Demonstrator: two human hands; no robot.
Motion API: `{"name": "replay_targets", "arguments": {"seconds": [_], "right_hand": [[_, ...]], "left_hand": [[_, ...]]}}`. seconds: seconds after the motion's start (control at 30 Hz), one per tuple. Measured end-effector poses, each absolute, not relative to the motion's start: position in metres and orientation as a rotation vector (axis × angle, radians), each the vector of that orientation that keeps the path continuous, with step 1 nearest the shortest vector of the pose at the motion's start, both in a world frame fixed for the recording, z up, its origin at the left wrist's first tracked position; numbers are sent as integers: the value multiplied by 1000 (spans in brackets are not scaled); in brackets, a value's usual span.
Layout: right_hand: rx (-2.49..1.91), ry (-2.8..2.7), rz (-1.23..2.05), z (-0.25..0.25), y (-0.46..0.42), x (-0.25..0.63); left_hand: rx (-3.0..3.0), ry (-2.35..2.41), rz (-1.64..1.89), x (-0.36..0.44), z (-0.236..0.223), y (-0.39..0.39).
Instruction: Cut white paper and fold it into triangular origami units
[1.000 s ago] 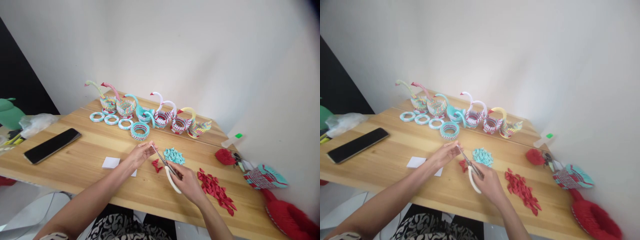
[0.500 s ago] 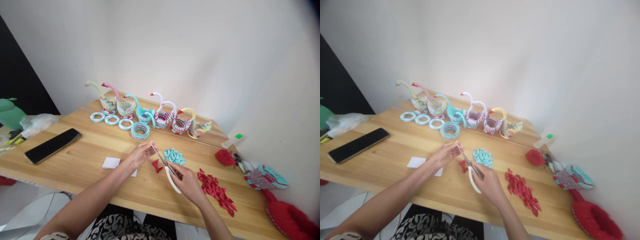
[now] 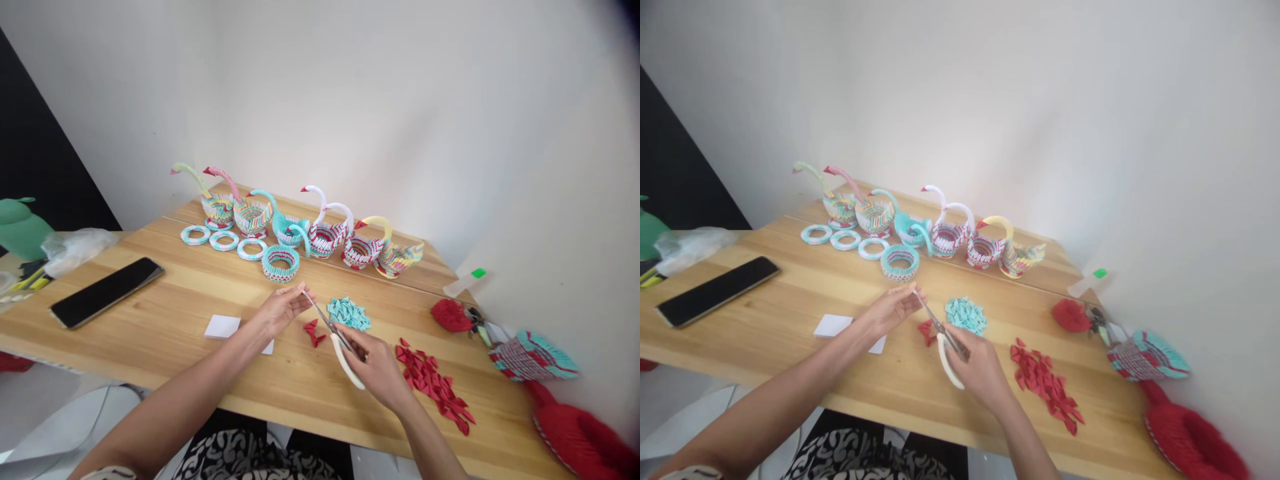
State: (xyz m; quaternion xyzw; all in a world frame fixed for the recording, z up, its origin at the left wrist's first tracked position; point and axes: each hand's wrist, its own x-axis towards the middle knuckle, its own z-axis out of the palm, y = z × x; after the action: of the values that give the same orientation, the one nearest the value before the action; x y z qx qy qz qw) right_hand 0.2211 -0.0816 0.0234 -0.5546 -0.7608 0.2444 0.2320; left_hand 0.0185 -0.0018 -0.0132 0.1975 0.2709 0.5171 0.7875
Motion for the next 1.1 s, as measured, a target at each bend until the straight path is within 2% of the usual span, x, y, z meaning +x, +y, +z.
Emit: {"name": "replay_targets", "arguments": {"seconds": [1.1], "right_hand": [[-1516,-2097,660,20,-81,222]], "left_hand": [[458,520,1095,19,-20,-2]]}}
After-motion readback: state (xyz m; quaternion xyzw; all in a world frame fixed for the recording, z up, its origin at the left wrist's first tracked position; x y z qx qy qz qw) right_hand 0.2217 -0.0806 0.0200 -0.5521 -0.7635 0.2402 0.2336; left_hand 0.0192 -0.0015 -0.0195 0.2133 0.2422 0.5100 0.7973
